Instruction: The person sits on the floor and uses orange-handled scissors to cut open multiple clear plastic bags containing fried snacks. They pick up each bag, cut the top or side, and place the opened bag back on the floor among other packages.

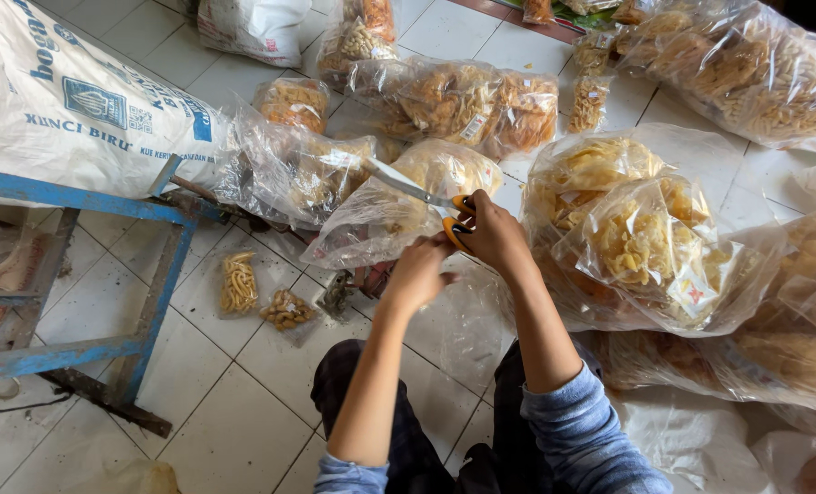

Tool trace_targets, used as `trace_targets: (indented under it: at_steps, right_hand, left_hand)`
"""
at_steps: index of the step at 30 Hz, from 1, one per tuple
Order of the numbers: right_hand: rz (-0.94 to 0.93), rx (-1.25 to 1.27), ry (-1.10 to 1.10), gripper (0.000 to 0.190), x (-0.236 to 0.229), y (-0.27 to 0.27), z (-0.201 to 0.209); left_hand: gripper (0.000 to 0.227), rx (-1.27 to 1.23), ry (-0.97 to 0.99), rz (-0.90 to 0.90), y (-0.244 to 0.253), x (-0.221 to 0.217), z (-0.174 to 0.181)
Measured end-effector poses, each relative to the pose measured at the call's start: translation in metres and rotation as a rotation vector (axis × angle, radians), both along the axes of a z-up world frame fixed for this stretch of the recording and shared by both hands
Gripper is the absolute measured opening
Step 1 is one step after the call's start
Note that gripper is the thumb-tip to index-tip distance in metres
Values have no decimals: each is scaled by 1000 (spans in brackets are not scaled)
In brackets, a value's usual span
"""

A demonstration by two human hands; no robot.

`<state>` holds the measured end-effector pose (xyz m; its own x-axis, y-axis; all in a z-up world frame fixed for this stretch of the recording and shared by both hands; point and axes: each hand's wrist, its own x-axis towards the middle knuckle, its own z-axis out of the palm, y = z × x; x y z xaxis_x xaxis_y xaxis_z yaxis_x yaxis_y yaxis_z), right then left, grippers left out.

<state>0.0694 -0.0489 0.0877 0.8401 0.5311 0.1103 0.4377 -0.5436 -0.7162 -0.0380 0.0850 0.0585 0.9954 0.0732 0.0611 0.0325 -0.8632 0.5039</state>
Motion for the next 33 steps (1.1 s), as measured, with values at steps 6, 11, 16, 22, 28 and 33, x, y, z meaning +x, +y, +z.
trace_targets:
  at_steps: [6, 11, 16, 22, 28, 33]
  right_hand:
    - [107, -4, -110, 56, -14, 33, 2]
    - [25, -171, -56, 48, -25, 51, -6]
    - [-142, -1, 10, 42, -8, 57, -19]
    - [-302, 527, -8, 32, 31, 31, -33]
    - [-386, 784, -145, 39, 32, 8, -20]
    - [-389, 944, -151, 44, 18, -3, 10]
  left_hand:
    - [83, 232, 340, 247, 68, -13, -23]
    - [59, 257, 208, 194, 77, 5, -59]
    - [18, 87, 154, 216, 43, 32, -64]
    - [16, -174, -301, 227, 22, 11, -32]
    - [25, -428, -622, 501, 43, 2, -5]
    - [79, -76, -18, 464, 66, 8, -32]
